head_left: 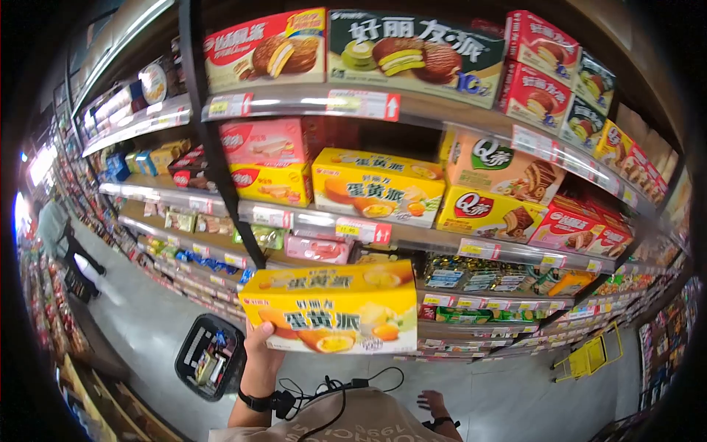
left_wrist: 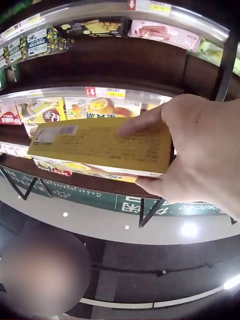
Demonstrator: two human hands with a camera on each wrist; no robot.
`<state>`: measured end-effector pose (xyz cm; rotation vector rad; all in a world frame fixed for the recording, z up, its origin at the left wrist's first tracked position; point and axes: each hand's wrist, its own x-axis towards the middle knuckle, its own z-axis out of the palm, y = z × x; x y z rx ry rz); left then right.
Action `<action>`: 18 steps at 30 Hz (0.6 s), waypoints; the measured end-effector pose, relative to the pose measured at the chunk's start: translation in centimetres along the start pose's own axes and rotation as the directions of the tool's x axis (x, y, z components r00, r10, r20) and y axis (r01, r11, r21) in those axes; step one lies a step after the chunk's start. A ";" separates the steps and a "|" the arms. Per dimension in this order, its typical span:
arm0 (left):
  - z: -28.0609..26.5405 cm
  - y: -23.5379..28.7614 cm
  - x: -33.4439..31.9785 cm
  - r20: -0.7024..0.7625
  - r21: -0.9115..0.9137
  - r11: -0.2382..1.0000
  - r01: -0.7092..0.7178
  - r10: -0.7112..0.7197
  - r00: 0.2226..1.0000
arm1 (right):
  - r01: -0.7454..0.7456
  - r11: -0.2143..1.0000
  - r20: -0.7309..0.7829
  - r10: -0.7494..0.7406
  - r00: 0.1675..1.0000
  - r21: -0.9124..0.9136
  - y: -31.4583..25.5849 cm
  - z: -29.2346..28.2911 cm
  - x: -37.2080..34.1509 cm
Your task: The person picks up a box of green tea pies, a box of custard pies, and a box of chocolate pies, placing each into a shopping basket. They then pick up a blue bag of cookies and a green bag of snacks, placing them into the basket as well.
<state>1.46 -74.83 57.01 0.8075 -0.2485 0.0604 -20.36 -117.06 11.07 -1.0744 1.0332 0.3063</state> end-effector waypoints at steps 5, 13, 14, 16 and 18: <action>-0.5 1.0 -1.9 -0.122 -0.012 0.999 -0.051 0.049 0.991 | 0.283 0.944 0.122 -0.265 0.956 -0.168 -9.4 3.9 -3.9; -2.5 3.3 -9.3 -0.233 0.146 0.988 -0.042 0.076 0.969 | 0.557 0.804 0.616 -0.335 0.713 -0.209 -19.3 17.5 -8.4; -2.7 3.6 -10.5 -0.252 0.205 0.978 -0.037 0.089 0.964 | 0.592 0.785 0.666 -0.345 0.661 -0.182 -19.8 19.6 -9.7; -3.4 4.2 -12.9 -0.298 0.279 0.960 -0.028 0.114 0.948 | 0.640 0.757 0.741 -0.354 0.571 -0.133 -20.2 22.7 -12.5; -3.2 4.7 -14.9 -0.346 0.301 0.953 -0.031 0.139 0.928 | 0.572 0.815 0.837 -0.247 0.489 -0.093 -21.3 25.3 -16.2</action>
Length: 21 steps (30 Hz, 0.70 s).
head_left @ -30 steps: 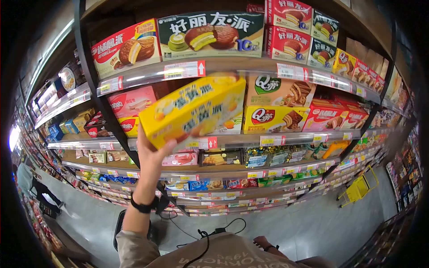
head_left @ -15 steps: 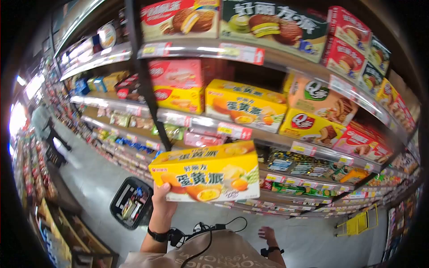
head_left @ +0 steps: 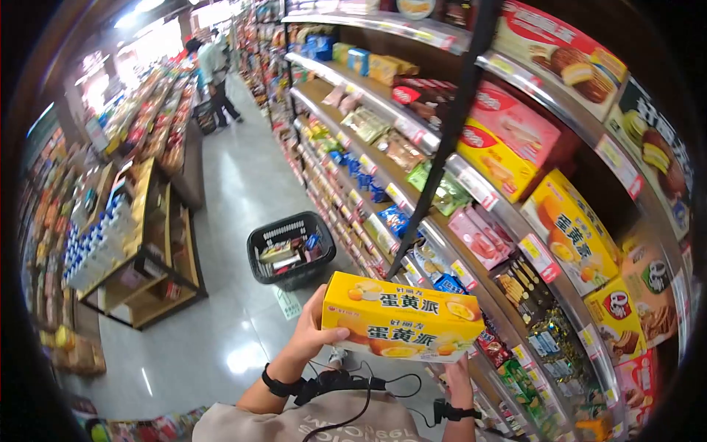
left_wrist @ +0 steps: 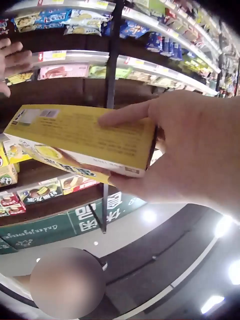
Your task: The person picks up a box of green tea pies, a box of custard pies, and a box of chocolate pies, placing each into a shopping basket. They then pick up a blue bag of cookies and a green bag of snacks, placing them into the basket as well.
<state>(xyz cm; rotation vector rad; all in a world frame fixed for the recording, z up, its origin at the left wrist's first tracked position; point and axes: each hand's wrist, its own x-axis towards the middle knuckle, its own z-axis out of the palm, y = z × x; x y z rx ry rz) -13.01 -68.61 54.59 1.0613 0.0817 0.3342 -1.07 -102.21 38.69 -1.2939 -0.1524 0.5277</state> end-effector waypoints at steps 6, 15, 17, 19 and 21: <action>-3.3 1.4 -2.1 -0.106 0.007 1.000 0.014 -0.014 0.994 | 0.102 0.930 0.265 -0.205 0.942 0.354 -4.4 9.0 3.2; -7.7 1.9 0.9 -0.001 -0.009 0.990 0.144 -0.144 0.990 | 0.154 0.965 0.316 -0.218 0.923 0.215 -7.8 13.6 2.6; -8.9 1.8 2.5 0.063 -0.031 0.985 0.169 -0.167 0.984 | 0.155 0.967 0.234 -0.201 0.951 0.201 -8.5 15.1 3.0; -10.8 1.5 3.9 0.113 0.008 0.979 0.201 -0.201 0.973 | 0.122 0.983 0.122 -0.139 0.983 0.138 -8.5 15.9 3.0; -11.6 2.6 4.9 0.183 0.069 0.980 0.188 -0.198 0.963 | 0.106 0.993 0.055 -0.108 0.993 0.046 -9.3 18.1 3.3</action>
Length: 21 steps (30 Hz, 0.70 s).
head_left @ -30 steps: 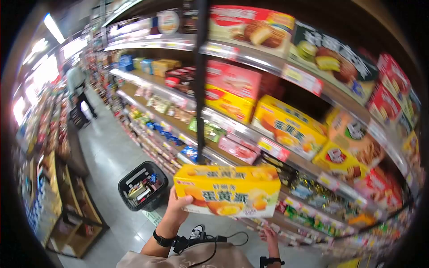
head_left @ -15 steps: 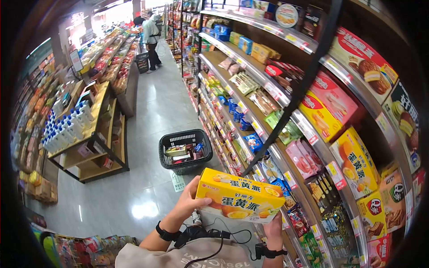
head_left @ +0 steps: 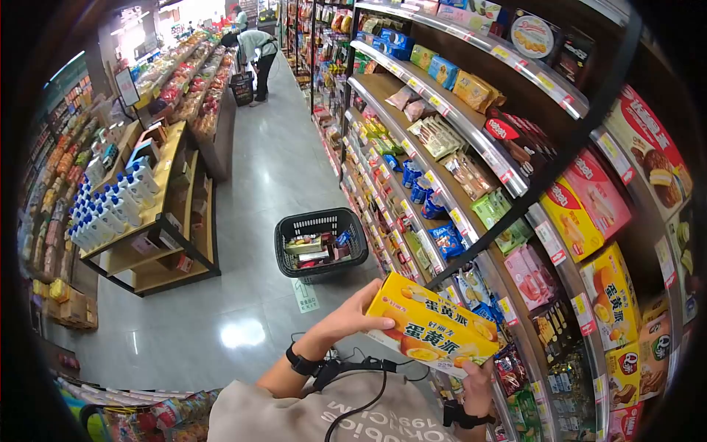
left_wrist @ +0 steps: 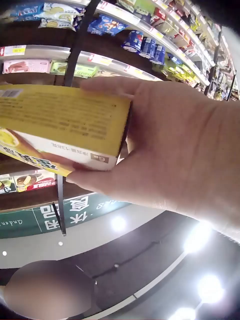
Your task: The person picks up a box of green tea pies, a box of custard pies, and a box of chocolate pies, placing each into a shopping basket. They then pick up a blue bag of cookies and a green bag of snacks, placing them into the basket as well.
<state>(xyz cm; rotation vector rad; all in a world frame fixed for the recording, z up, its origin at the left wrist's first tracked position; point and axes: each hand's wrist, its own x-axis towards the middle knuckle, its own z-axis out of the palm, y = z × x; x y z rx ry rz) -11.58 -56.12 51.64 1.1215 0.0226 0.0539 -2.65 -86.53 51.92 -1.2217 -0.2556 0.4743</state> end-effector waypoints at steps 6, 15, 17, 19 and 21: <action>-5.6 2.5 0.5 -0.023 0.011 0.998 -0.058 0.059 0.998 | 0.013 0.998 0.070 -0.008 0.998 -0.062 2.8 3.8 5.5; -12.4 5.9 -4.4 -0.293 0.011 0.991 -0.132 0.129 0.947 | -0.137 0.990 0.224 0.126 0.967 0.034 8.7 12.1 12.1; -12.8 6.8 -5.6 -0.369 -0.062 0.993 -0.099 0.070 0.927 | -0.209 0.978 0.243 0.202 0.949 0.002 9.1 14.1 13.3; -13.3 7.4 -6.7 -0.455 -0.111 0.989 -0.096 0.035 0.890 | -0.190 0.982 0.260 0.183 0.948 0.003 10.1 15.5 14.4; -14.2 6.9 -7.5 -0.507 -0.032 0.990 -0.134 0.100 0.856 | -0.162 0.987 0.299 0.155 0.941 0.000 11.1 16.3 15.9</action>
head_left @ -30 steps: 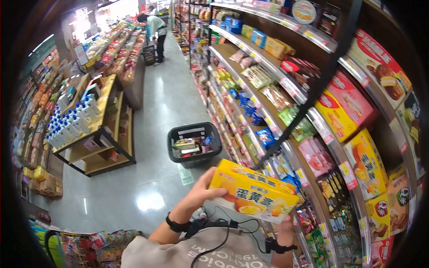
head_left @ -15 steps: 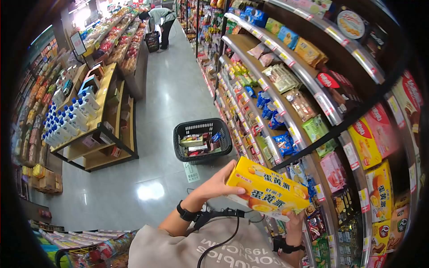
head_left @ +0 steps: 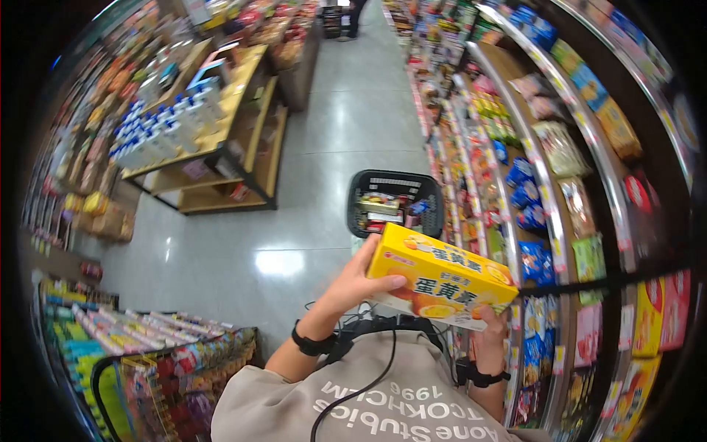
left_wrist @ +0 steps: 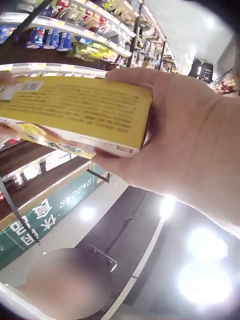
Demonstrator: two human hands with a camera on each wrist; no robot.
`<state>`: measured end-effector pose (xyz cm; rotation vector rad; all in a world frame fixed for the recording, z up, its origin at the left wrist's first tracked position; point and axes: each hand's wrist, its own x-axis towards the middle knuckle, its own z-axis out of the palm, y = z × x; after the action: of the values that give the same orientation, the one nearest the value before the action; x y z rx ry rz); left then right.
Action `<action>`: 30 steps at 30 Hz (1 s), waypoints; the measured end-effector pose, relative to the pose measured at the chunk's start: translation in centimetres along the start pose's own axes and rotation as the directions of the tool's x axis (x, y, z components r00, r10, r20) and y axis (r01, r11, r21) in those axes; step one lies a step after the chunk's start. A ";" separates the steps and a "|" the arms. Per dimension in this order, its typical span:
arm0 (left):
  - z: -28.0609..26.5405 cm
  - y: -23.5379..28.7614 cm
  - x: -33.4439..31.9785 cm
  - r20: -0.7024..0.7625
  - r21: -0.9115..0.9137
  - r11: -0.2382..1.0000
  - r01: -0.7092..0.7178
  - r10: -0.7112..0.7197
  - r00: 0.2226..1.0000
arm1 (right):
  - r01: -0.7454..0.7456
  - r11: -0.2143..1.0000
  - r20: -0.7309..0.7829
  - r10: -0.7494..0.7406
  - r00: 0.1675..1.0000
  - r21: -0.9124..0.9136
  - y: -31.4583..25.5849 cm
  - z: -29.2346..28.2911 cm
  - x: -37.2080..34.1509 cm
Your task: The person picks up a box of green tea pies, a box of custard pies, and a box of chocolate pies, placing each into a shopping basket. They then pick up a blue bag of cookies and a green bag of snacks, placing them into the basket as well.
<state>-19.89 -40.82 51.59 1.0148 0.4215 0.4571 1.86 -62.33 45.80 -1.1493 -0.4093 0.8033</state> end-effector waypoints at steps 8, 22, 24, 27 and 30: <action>-3.3 0.6 1.1 -0.143 0.029 0.997 -0.072 0.076 0.987 | -0.087 0.993 0.086 0.080 0.993 0.084 1.8 3.0 5.7; -7.6 6.3 11.0 -0.296 0.278 0.958 -0.068 0.153 0.943 | -0.197 0.975 0.262 0.165 0.951 0.102 4.2 5.0 22.4; -7.3 8.1 12.4 -0.327 0.339 0.936 -0.096 0.213 0.921 | -0.242 0.963 0.293 0.200 0.935 0.116 4.3 5.5 25.9; -6.8 8.8 13.9 -0.381 0.316 0.942 -0.114 0.236 0.894 | -0.248 0.965 0.341 0.205 0.918 0.086 3.6 6.2 30.1; -6.4 9.2 16.2 -0.406 0.323 0.938 -0.123 0.255 0.878 | -0.207 0.976 0.389 0.167 0.906 0.064 2.5 6.5 33.1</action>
<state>-11.42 -23.30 54.68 1.2436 0.8203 0.8325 18.59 -33.11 42.45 -0.9417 -0.5779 1.2129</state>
